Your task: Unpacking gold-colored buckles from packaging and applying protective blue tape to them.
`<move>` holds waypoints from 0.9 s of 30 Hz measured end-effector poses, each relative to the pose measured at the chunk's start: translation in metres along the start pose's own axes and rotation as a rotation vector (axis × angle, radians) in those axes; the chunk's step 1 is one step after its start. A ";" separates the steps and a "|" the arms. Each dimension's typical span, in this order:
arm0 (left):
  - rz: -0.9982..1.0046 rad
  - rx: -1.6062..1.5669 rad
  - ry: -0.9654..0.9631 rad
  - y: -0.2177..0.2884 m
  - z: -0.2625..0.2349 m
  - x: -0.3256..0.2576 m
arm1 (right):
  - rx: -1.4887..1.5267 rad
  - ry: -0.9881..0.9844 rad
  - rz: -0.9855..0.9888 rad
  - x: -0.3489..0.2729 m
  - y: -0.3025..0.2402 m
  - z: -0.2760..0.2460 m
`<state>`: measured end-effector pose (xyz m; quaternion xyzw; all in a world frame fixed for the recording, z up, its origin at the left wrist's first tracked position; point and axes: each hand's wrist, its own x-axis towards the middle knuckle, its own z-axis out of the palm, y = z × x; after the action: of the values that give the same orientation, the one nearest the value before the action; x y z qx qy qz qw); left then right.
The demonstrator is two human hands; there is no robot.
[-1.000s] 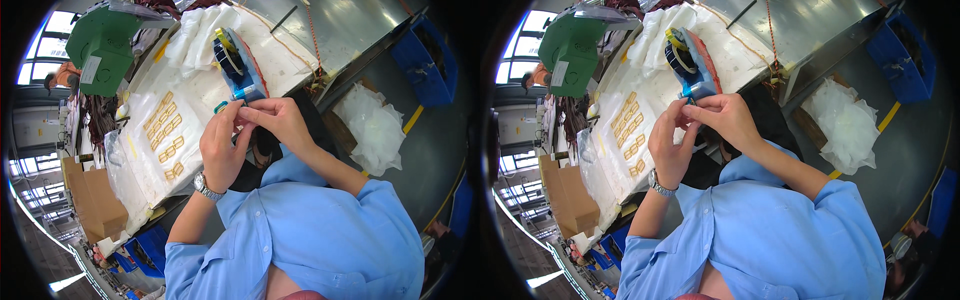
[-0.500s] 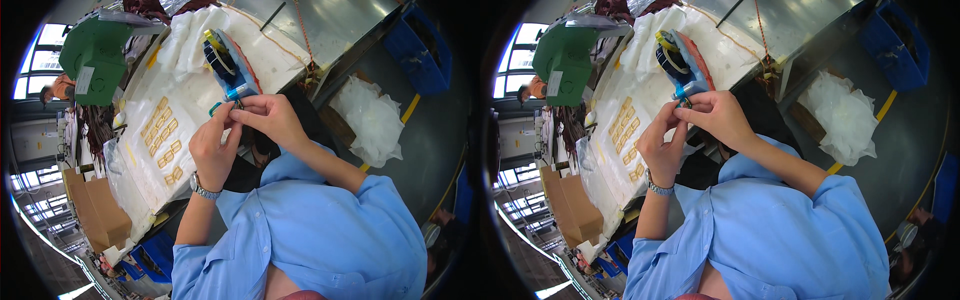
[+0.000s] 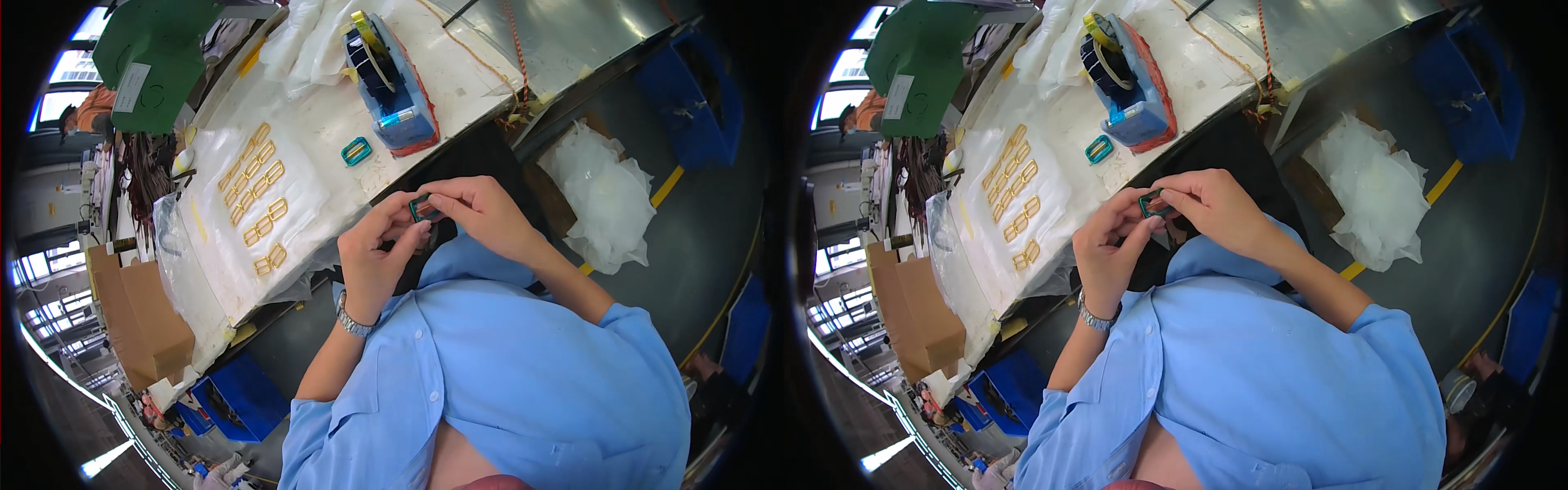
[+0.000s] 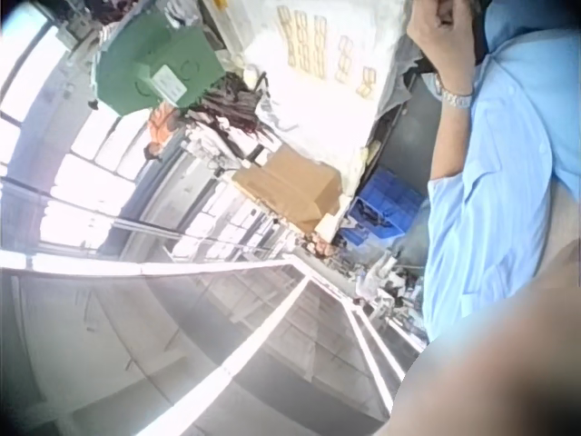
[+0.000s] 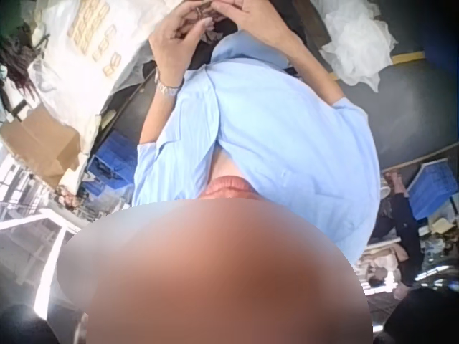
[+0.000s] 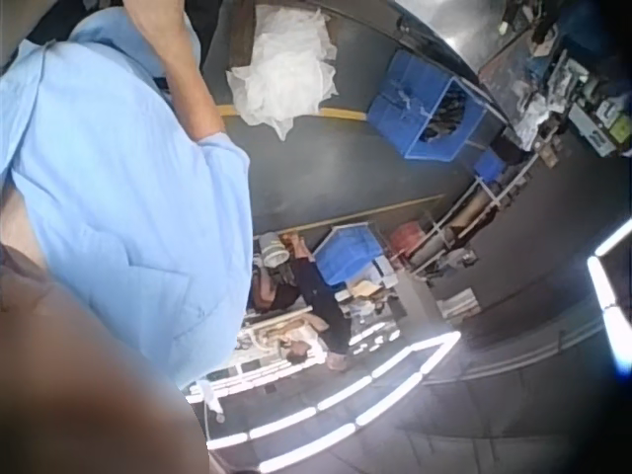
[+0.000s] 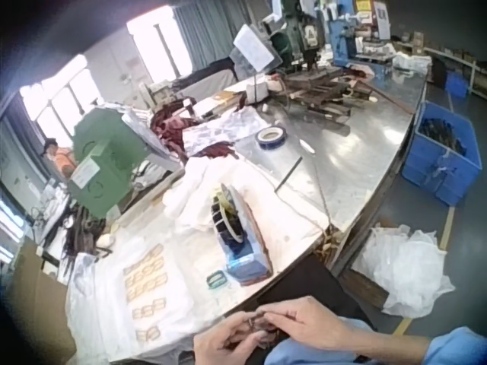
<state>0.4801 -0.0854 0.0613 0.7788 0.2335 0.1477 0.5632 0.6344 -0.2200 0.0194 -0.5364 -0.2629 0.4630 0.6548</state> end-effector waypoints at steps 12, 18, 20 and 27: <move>0.553 0.740 0.020 0.006 -0.043 0.015 | -0.144 0.039 -0.059 0.012 -0.006 0.027; 0.446 0.681 0.236 -0.009 -0.067 0.057 | 0.053 0.052 -0.036 0.014 -0.007 0.028; 0.426 0.713 0.254 -0.018 -0.070 0.070 | -0.039 0.052 -0.061 0.011 -0.006 0.022; 0.347 0.721 0.209 -0.033 -0.064 0.081 | -0.061 0.131 -0.109 -0.002 -0.018 0.013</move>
<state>0.5111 0.0180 0.0480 0.9348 0.1913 0.2275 0.1945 0.6288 -0.2156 0.0403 -0.5700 -0.2626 0.3823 0.6782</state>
